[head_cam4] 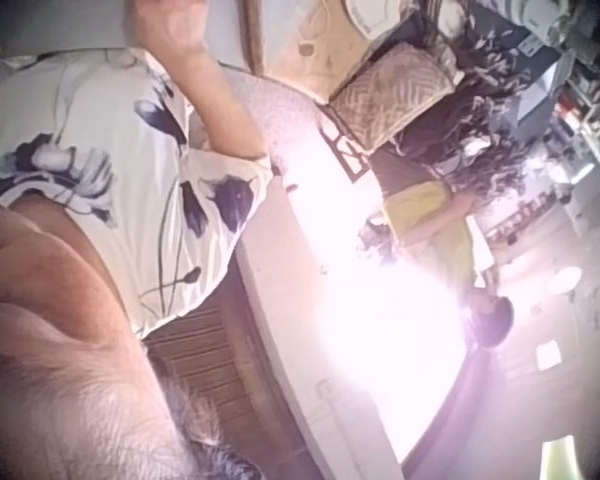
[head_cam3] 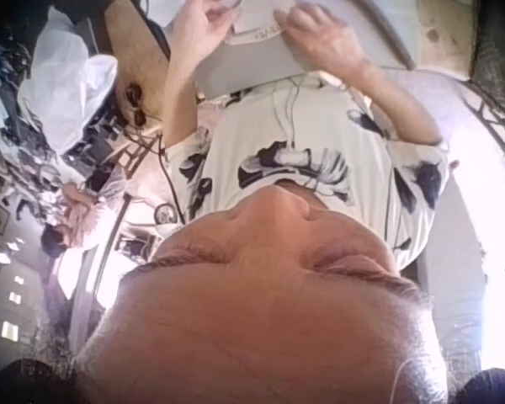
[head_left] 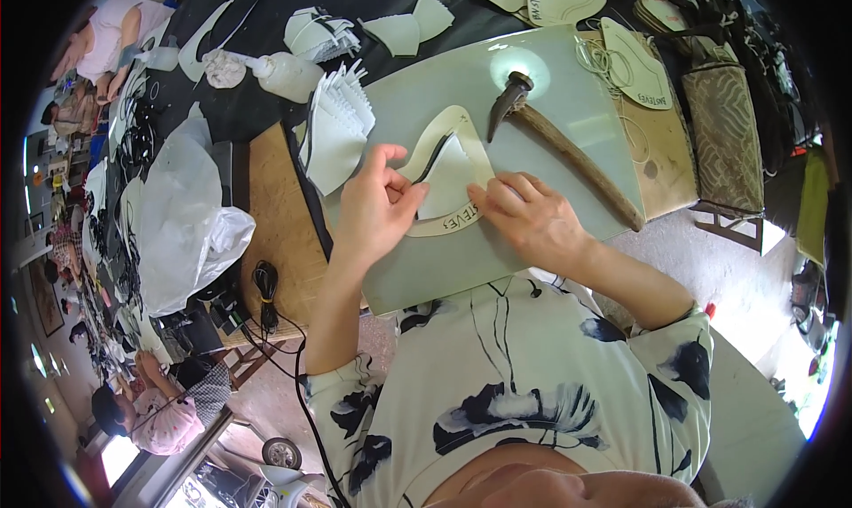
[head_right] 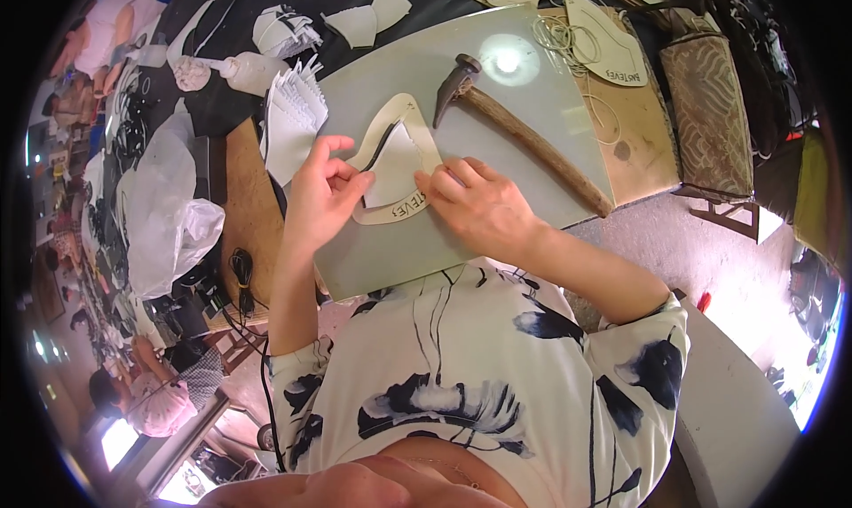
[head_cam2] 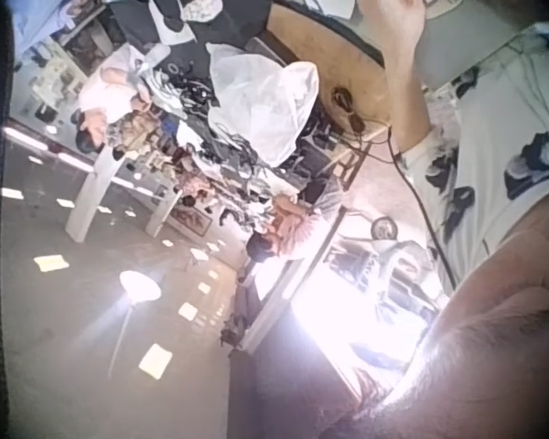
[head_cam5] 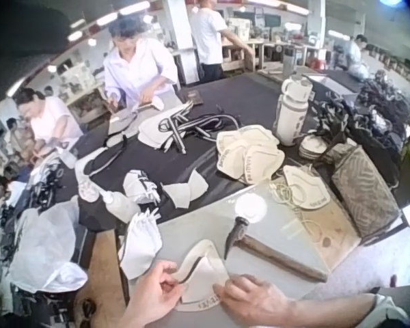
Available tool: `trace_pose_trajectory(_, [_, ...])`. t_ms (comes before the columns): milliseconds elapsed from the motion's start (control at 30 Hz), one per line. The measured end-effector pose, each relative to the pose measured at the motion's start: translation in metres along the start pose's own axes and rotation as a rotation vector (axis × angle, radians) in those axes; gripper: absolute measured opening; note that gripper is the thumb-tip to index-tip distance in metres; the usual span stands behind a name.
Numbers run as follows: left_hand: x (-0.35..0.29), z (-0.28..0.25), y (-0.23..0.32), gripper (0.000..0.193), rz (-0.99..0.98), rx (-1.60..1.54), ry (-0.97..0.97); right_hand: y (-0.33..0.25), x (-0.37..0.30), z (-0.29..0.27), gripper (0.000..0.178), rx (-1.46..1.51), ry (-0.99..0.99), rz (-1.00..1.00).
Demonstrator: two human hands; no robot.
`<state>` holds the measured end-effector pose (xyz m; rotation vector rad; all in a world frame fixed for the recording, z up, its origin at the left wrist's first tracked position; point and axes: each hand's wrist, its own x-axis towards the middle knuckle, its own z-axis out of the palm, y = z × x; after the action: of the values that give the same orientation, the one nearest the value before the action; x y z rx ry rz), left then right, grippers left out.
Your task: Hammering the edges of leather shoe components on a workbench.
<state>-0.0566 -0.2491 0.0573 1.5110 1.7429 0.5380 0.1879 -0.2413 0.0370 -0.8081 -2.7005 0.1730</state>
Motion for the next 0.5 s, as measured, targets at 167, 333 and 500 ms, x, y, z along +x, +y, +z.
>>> trace_pose_trajectory(167, [0.003, -0.002, -0.017, 0.046, -0.036, -0.206, -0.020, 0.000, 0.002, -0.001, 0.047, -0.019, 0.013, -0.020])
trace_pose_trajectory(333, [0.006, -0.004, -0.010, 0.046, -0.072, -0.175, -0.037, 0.000, 0.004, -0.002, 0.047, -0.016, 0.001, -0.015])
trace_pose_trajectory(500, [0.003, 0.000, -0.007, 0.045, -0.051, -0.045, -0.033, 0.000, 0.004, -0.004, 0.046, -0.018, -0.016, -0.022])
